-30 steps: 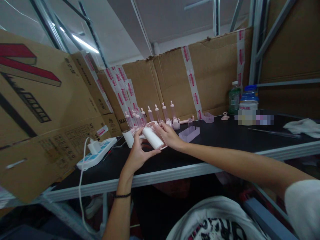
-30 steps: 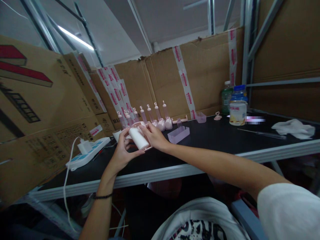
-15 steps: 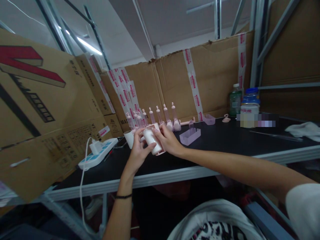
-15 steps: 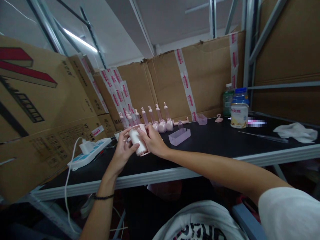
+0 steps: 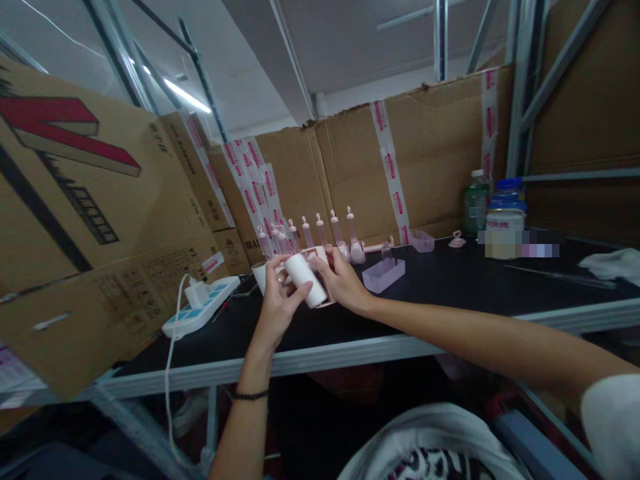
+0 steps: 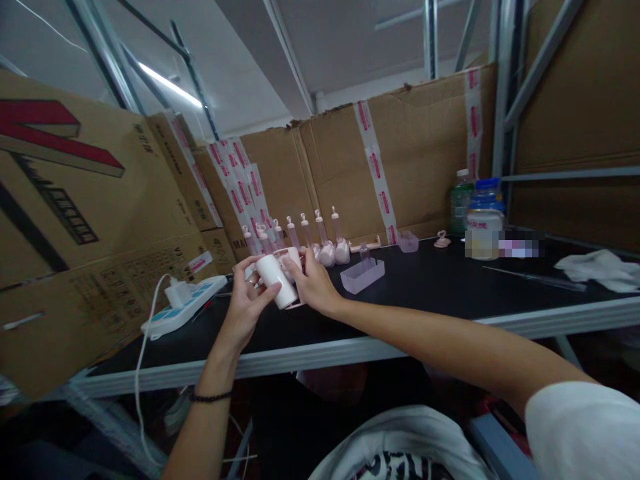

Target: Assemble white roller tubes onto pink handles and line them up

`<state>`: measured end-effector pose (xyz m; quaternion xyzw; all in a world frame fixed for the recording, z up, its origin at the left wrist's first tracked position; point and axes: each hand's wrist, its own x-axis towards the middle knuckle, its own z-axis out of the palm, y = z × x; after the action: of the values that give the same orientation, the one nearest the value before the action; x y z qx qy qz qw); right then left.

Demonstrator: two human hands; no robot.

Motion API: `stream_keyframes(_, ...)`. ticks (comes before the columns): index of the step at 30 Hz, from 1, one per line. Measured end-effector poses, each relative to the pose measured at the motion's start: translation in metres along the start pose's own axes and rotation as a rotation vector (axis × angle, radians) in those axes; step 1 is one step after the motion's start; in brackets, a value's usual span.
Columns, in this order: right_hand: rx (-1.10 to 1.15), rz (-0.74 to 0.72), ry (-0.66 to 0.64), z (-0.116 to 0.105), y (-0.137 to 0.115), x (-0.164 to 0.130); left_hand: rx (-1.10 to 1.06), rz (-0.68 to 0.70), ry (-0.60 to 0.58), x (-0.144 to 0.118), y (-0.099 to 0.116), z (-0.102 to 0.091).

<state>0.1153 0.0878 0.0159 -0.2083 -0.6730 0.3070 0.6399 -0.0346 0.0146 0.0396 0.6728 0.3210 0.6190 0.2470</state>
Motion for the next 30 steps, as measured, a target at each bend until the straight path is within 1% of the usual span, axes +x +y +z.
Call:
stream_keyframes(6, 0.026, -0.051, -0.004, -0.001, -0.01, -0.005, 0.025, 0.045, 0.005, -0.002, -0.004, 0.005)
stream_keyframes(10, 0.037, -0.032, -0.005, -0.001, -0.015, -0.008, 0.064, 0.078, 0.037, -0.004, -0.009, 0.013)
stream_keyframes(14, 0.069, -0.02, -0.003, -0.001, -0.018, -0.007, 0.179, 0.103, 0.093, -0.005, -0.011, 0.025)
stream_keyframes(17, 0.074, -0.021, -0.017, -0.002, -0.02, -0.006, 0.243, 0.131, 0.112, -0.006, -0.011, 0.03)
stream_keyframes(24, 0.055, -0.03, -0.069, -0.002, -0.024, -0.003, 0.291, 0.146, 0.12, -0.005, -0.011, 0.026)
stream_keyframes(30, 0.027, -0.03, -0.04, -0.001, -0.016, -0.003, 0.337, 0.183, 0.067, -0.008, -0.009, 0.031)
